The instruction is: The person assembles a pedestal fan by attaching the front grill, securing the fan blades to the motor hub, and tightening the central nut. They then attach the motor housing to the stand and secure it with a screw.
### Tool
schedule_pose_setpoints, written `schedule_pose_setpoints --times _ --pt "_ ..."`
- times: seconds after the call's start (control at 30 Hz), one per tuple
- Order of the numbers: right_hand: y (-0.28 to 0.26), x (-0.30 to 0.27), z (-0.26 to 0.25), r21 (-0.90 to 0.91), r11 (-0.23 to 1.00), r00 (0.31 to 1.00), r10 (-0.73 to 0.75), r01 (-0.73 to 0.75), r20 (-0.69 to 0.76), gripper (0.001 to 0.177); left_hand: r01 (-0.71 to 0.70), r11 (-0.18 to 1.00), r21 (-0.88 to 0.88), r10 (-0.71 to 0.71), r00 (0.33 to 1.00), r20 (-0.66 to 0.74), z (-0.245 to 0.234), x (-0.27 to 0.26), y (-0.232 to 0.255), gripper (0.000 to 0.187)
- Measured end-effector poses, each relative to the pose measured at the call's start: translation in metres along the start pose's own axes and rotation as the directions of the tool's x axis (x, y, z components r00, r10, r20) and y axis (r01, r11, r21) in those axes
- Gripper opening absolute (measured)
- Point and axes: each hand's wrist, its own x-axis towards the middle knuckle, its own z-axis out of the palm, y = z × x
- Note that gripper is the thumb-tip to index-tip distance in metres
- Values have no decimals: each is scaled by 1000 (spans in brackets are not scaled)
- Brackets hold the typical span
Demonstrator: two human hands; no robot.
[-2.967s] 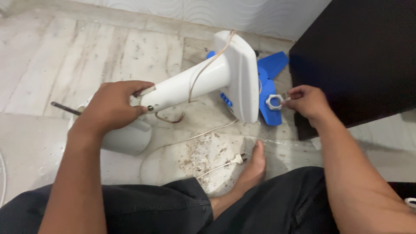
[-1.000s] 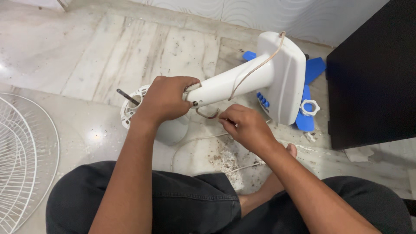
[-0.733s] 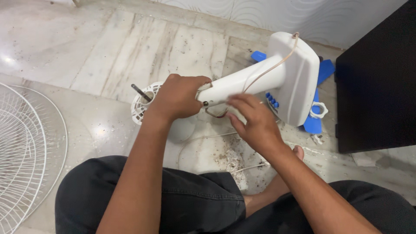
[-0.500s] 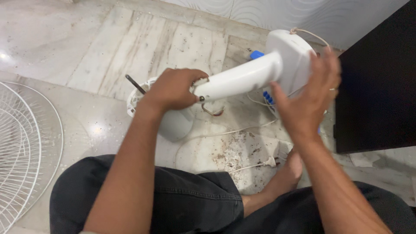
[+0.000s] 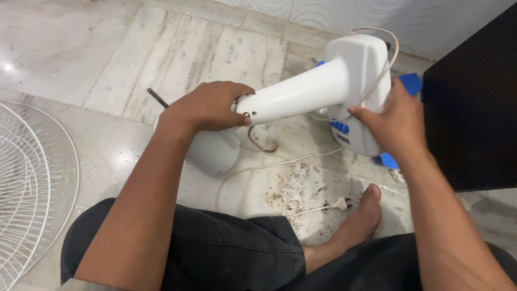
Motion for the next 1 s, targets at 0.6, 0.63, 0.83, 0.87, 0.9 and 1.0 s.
schedule_pose_setpoints --times 0.6,0.63,0.83,0.87,0.9,1.0 --pt "-20 12 -47 -218 963 979 -182 159 -89 66 10 995 -99 19 959 282 13 17 12 73" --pt "-18 12 -46 -202 965 978 -188 167 -91 67 14 996 -90 13 956 293 13 18 14 72" --pt "-7 27 -47 -182 952 968 -252 245 -17 65 -9 1000 -27 20 900 435 27 35 30 66" --pt "-7 32 -47 -201 942 962 -274 268 -1 64 -19 1000 -13 23 883 468 31 37 31 64" --pt "-7 38 -45 -215 935 959 -284 281 16 64 -30 1000 1 26 866 500 35 39 31 62" --pt "-8 55 -41 -240 915 946 -319 323 59 65 -53 993 -103 97 866 491 37 45 20 66"
